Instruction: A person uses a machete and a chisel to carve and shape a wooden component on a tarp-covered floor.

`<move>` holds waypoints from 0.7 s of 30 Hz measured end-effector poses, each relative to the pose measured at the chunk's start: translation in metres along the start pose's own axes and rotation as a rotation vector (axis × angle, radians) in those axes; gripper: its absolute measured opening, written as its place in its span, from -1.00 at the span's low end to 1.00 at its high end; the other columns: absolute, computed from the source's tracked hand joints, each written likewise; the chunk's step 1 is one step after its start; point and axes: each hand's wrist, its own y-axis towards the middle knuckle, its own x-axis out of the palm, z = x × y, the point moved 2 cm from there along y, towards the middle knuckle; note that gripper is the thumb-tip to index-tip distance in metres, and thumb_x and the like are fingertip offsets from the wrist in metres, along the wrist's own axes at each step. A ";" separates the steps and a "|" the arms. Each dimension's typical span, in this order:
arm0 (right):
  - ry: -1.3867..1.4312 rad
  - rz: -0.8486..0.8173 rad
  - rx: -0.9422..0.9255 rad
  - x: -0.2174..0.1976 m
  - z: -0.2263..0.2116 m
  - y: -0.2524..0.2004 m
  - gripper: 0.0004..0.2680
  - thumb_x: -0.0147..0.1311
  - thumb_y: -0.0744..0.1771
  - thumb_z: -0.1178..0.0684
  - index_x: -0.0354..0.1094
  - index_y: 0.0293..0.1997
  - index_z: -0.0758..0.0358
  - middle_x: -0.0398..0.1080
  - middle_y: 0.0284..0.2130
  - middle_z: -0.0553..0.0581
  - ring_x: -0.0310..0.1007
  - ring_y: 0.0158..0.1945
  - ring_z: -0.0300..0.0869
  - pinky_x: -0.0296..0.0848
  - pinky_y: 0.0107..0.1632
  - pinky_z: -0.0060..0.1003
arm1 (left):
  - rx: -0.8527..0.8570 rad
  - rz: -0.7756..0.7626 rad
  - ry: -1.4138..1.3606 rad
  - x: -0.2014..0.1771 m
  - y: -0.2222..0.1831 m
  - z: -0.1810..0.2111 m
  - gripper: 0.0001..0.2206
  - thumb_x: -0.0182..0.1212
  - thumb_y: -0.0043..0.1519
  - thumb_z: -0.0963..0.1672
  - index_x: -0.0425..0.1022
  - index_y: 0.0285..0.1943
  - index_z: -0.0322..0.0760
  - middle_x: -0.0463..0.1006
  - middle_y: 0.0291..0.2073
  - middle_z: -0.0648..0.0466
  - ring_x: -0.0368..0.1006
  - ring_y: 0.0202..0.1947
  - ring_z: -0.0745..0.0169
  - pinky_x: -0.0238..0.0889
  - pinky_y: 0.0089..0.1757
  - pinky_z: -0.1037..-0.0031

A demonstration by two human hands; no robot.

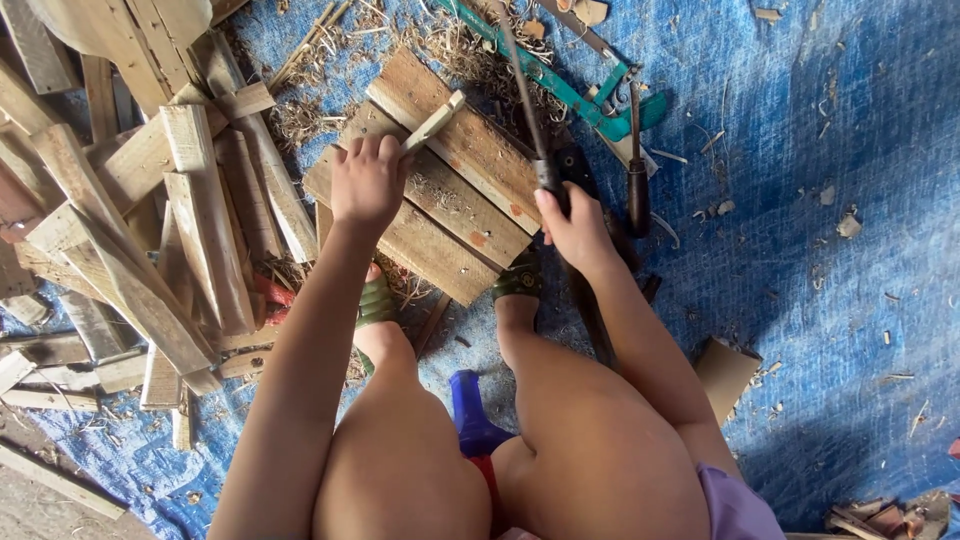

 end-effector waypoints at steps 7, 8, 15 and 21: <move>-0.101 0.070 0.104 -0.022 0.043 0.005 -0.68 -0.01 0.46 -0.19 0.35 -0.24 0.30 0.44 -0.68 0.09 0.52 -0.56 -0.14 0.45 -0.42 -0.29 | 0.013 0.069 0.004 0.003 -0.020 -0.005 -0.63 0.25 0.22 0.16 0.40 -0.28 -0.08 0.42 -0.38 0.15 0.43 -0.22 0.12 0.18 -0.15 0.25; -0.109 0.073 0.128 -0.023 0.052 0.004 -0.68 -0.01 0.46 -0.19 0.36 -0.28 0.28 0.44 -0.68 0.08 0.51 -0.57 -0.15 0.44 -0.44 -0.32 | 0.018 0.095 0.003 -0.001 -0.022 -0.004 -0.60 0.30 0.18 0.16 0.40 -0.25 -0.11 0.42 -0.35 0.12 0.42 -0.21 0.09 0.20 -0.17 0.25; -0.308 0.118 0.264 -0.028 0.100 -0.003 -0.61 0.10 0.42 -0.29 0.39 -0.10 0.37 0.48 -0.54 0.18 0.56 -0.48 -0.15 0.49 -0.42 -0.27 | -0.179 0.305 -0.294 -0.063 -0.038 0.005 -0.60 0.30 0.32 -0.14 0.31 0.30 -0.31 0.32 0.07 -0.12 0.28 0.13 -0.12 0.24 0.07 0.18; -0.607 0.228 0.213 -0.023 0.127 0.003 -0.56 0.22 0.36 -0.32 0.33 0.03 0.37 0.50 -0.22 0.38 0.60 -0.13 0.15 0.60 -0.19 -0.01 | -0.310 0.289 -0.381 -0.087 -0.090 -0.006 -0.44 0.29 0.31 -0.20 0.14 0.47 -0.45 0.26 0.18 -0.29 0.27 0.21 -0.32 0.23 0.16 -0.05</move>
